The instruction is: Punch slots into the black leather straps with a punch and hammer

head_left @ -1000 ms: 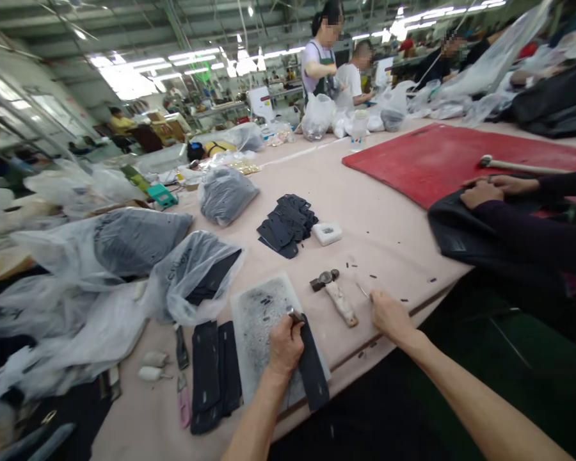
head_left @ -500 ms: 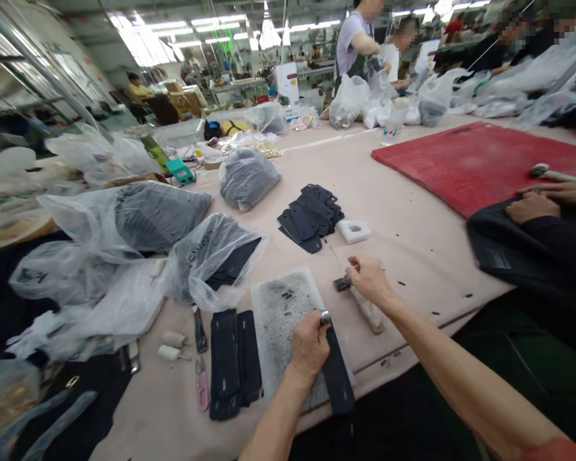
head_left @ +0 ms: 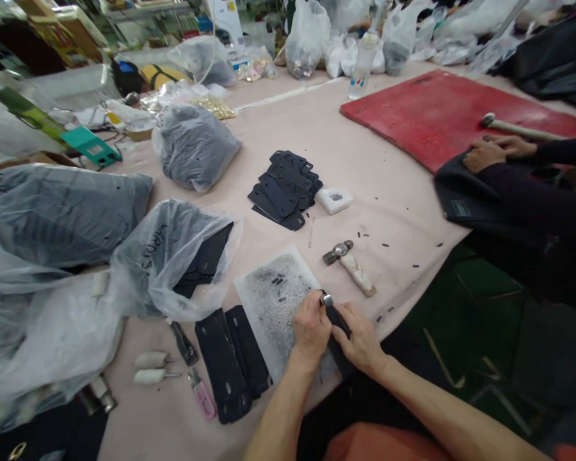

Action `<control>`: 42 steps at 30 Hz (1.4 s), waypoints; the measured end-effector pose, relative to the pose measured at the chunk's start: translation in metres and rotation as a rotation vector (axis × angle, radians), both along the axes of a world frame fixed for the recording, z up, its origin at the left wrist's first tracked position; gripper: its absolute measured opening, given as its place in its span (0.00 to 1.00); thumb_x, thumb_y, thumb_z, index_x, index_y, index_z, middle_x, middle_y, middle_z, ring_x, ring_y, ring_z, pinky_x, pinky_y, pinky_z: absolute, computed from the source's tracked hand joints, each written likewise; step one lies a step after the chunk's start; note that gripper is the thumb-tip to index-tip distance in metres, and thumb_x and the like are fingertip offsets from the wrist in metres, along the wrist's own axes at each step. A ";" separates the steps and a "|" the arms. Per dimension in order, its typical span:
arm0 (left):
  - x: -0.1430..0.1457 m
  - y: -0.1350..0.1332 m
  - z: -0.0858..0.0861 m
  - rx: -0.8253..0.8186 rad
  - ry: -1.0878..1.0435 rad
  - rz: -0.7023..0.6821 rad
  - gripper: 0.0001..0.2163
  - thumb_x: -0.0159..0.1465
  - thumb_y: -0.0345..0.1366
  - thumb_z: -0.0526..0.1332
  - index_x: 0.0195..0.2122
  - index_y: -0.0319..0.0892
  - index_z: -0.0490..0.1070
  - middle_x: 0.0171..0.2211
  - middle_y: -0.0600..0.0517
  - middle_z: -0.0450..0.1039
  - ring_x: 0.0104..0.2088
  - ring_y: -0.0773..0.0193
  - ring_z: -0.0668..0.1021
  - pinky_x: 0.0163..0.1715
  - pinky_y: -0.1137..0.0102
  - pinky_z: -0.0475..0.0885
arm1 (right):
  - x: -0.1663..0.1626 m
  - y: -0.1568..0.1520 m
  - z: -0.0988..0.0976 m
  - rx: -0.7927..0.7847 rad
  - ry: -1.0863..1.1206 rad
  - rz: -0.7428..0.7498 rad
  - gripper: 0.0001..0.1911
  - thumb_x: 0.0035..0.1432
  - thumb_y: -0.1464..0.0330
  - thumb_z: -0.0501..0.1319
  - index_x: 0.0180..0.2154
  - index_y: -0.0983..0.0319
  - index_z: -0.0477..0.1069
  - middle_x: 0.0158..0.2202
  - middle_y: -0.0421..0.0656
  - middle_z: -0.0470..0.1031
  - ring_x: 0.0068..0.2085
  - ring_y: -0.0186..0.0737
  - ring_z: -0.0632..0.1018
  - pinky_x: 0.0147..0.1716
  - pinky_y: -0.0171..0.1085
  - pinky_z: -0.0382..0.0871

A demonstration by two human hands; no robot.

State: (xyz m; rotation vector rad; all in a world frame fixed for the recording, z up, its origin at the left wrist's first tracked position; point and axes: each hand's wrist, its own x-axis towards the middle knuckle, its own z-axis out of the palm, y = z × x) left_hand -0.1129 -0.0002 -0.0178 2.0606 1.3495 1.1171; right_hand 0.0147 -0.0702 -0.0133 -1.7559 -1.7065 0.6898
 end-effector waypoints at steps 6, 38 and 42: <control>0.003 0.000 0.000 -0.128 0.019 0.049 0.07 0.65 0.28 0.55 0.40 0.42 0.72 0.35 0.48 0.79 0.36 0.59 0.81 0.38 0.68 0.74 | 0.003 0.000 0.002 -0.013 0.029 -0.015 0.19 0.63 0.64 0.57 0.55 0.58 0.68 0.40 0.46 0.69 0.42 0.46 0.72 0.44 0.46 0.70; -0.005 -0.051 0.018 -0.244 -0.223 0.235 0.08 0.62 0.30 0.57 0.38 0.41 0.77 0.36 0.48 0.81 0.38 0.59 0.81 0.42 0.65 0.76 | 0.010 0.070 0.010 -0.014 0.045 -0.042 0.18 0.61 0.66 0.56 0.50 0.65 0.72 0.41 0.50 0.78 0.42 0.45 0.77 0.45 0.40 0.69; -0.004 -0.052 0.014 -0.264 -0.236 0.246 0.09 0.63 0.31 0.57 0.38 0.41 0.77 0.37 0.48 0.81 0.40 0.59 0.81 0.44 0.64 0.76 | 0.043 0.014 0.011 0.146 0.056 0.283 0.35 0.57 0.59 0.63 0.63 0.63 0.60 0.60 0.54 0.66 0.58 0.52 0.70 0.56 0.48 0.66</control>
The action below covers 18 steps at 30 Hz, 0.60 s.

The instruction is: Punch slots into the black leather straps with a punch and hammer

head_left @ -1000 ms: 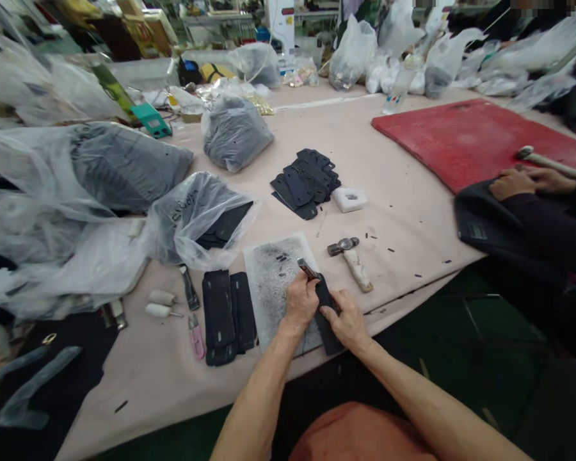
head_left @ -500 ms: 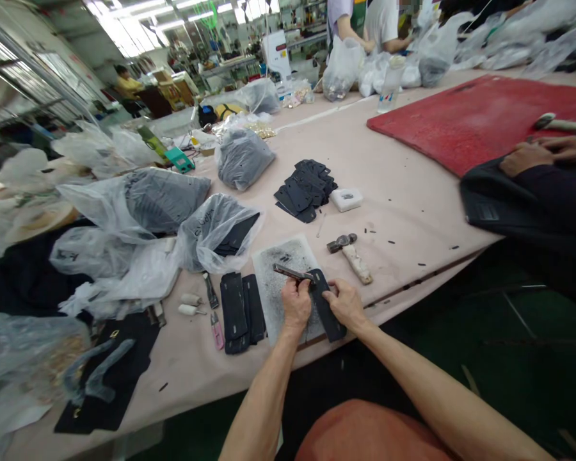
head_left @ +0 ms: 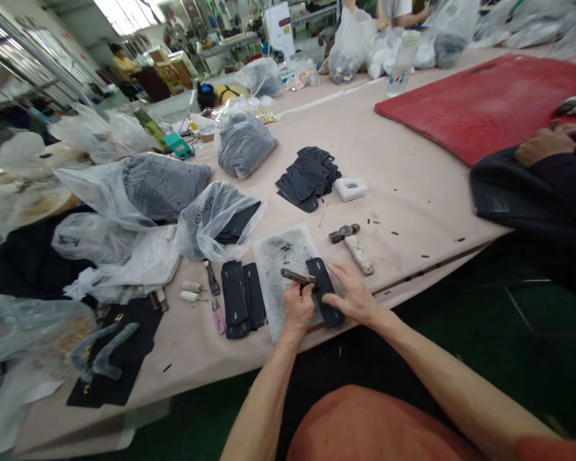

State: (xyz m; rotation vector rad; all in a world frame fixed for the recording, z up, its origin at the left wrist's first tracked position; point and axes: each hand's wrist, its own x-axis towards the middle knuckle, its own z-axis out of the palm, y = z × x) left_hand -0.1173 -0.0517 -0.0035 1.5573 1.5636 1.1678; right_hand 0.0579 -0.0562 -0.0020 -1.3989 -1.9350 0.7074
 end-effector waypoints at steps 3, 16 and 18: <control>-0.001 0.000 0.000 -0.007 -0.002 0.024 0.09 0.64 0.34 0.57 0.38 0.41 0.77 0.38 0.47 0.81 0.40 0.59 0.81 0.44 0.64 0.76 | 0.016 -0.040 -0.004 0.016 -0.156 0.190 0.43 0.56 0.55 0.64 0.67 0.62 0.53 0.69 0.57 0.53 0.67 0.58 0.58 0.63 0.58 0.55; 0.001 0.015 0.005 0.032 0.018 0.017 0.08 0.64 0.34 0.58 0.38 0.43 0.77 0.38 0.49 0.81 0.41 0.59 0.81 0.46 0.62 0.76 | -0.005 0.027 -0.016 0.016 -0.339 0.153 0.37 0.61 0.58 0.60 0.67 0.60 0.55 0.69 0.53 0.54 0.68 0.56 0.56 0.63 0.62 0.48; 0.002 0.021 0.006 0.020 0.014 -0.029 0.08 0.64 0.33 0.58 0.38 0.43 0.77 0.38 0.49 0.81 0.40 0.60 0.81 0.45 0.63 0.77 | -0.004 0.030 -0.020 0.016 -0.323 0.156 0.38 0.61 0.56 0.60 0.68 0.59 0.53 0.69 0.53 0.54 0.68 0.55 0.56 0.64 0.62 0.47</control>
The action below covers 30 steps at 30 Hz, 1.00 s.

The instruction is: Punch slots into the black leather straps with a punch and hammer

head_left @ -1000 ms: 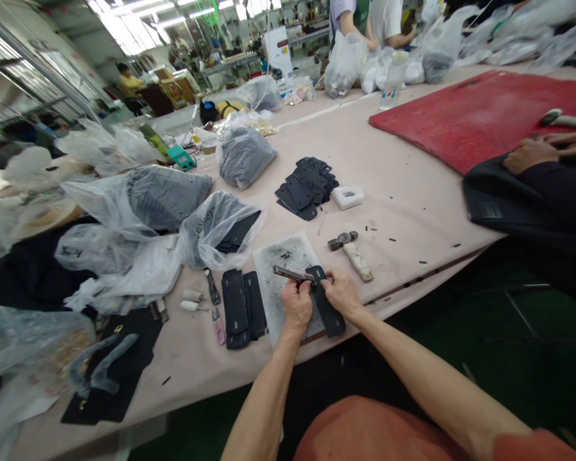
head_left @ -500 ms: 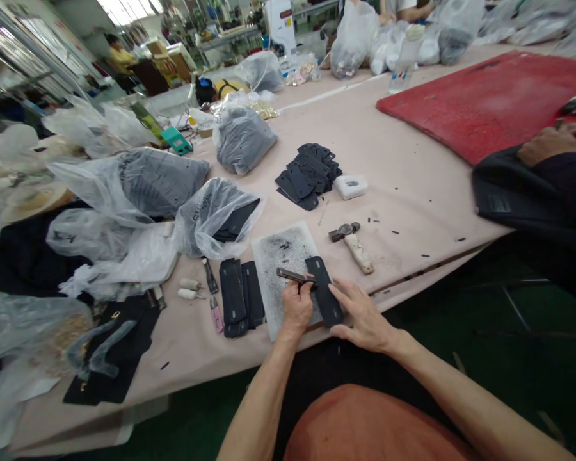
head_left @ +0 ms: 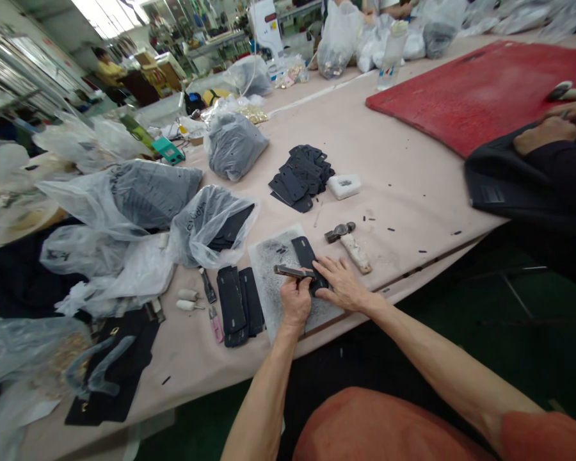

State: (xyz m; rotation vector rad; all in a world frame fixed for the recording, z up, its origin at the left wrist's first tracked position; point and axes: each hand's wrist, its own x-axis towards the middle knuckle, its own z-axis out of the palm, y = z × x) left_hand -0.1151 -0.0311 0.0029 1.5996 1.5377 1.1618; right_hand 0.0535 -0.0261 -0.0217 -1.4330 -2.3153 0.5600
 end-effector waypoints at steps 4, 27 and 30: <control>-0.001 0.005 -0.002 -0.027 -0.036 -0.076 0.08 0.62 0.31 0.59 0.39 0.42 0.76 0.38 0.50 0.81 0.40 0.60 0.81 0.44 0.64 0.77 | 0.002 -0.009 -0.008 0.016 0.080 -0.078 0.38 0.61 0.56 0.60 0.67 0.64 0.54 0.66 0.56 0.60 0.67 0.54 0.58 0.64 0.59 0.47; -0.001 -0.003 -0.014 0.053 0.102 -0.150 0.07 0.63 0.33 0.61 0.41 0.44 0.77 0.42 0.49 0.81 0.44 0.58 0.81 0.50 0.58 0.76 | 0.001 -0.021 -0.008 0.058 0.202 -0.185 0.31 0.57 0.62 0.62 0.61 0.64 0.66 0.62 0.53 0.66 0.64 0.54 0.64 0.64 0.54 0.49; -0.001 -0.003 -0.013 0.070 0.123 -0.151 0.07 0.64 0.33 0.60 0.41 0.43 0.77 0.42 0.48 0.81 0.45 0.58 0.81 0.50 0.58 0.76 | 0.001 -0.021 -0.006 0.057 0.198 -0.184 0.31 0.57 0.61 0.61 0.60 0.64 0.66 0.62 0.54 0.66 0.64 0.54 0.64 0.64 0.54 0.48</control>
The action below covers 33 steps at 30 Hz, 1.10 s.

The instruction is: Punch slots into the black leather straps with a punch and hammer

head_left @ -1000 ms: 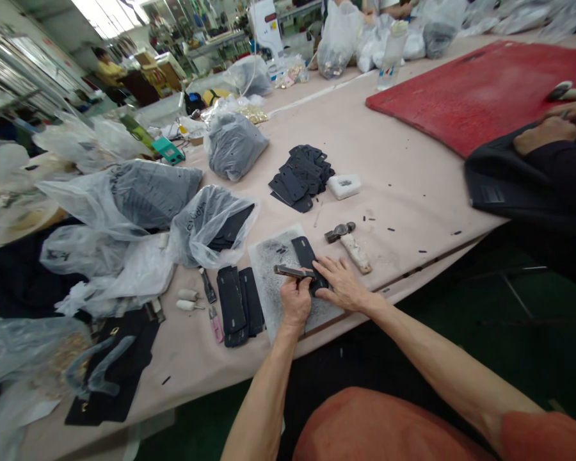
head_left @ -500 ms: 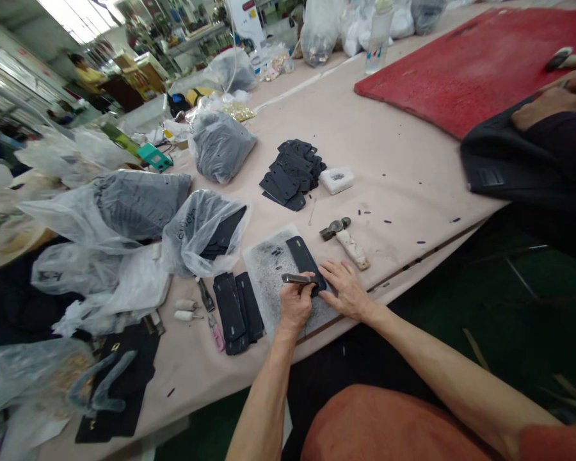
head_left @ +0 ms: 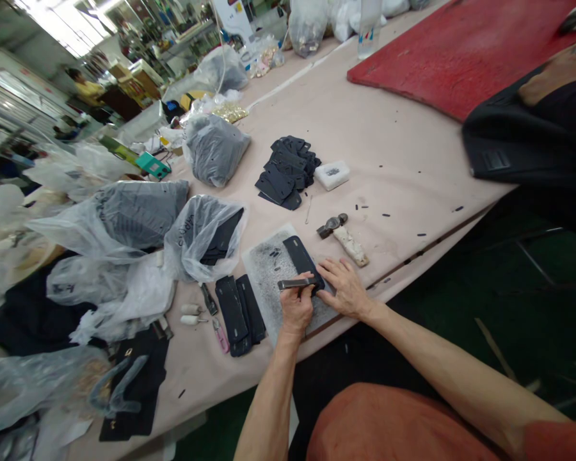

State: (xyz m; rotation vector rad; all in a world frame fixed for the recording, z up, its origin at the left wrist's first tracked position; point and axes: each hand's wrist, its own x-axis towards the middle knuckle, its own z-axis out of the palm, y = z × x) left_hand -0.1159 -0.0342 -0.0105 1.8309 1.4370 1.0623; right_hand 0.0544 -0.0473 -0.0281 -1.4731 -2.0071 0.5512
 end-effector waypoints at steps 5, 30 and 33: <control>0.002 -0.001 0.003 0.024 0.079 0.026 0.07 0.65 0.33 0.60 0.41 0.43 0.77 0.41 0.48 0.81 0.44 0.57 0.81 0.49 0.58 0.76 | 0.001 0.000 0.001 -0.014 0.014 0.001 0.31 0.57 0.61 0.61 0.60 0.65 0.66 0.62 0.54 0.66 0.64 0.55 0.63 0.64 0.55 0.48; 0.009 0.004 -0.003 0.186 0.254 -0.088 0.09 0.64 0.27 0.56 0.42 0.41 0.73 0.40 0.47 0.80 0.43 0.60 0.81 0.45 0.64 0.77 | 0.006 0.000 0.007 -0.054 0.042 0.051 0.31 0.57 0.61 0.62 0.60 0.65 0.65 0.62 0.54 0.66 0.64 0.56 0.63 0.63 0.56 0.50; 0.009 0.003 -0.004 0.201 0.255 -0.072 0.10 0.63 0.26 0.56 0.42 0.41 0.73 0.40 0.47 0.81 0.42 0.60 0.82 0.44 0.65 0.77 | 0.024 0.004 0.020 0.001 0.062 -0.006 0.26 0.60 0.60 0.60 0.57 0.64 0.68 0.59 0.54 0.69 0.59 0.53 0.68 0.60 0.52 0.58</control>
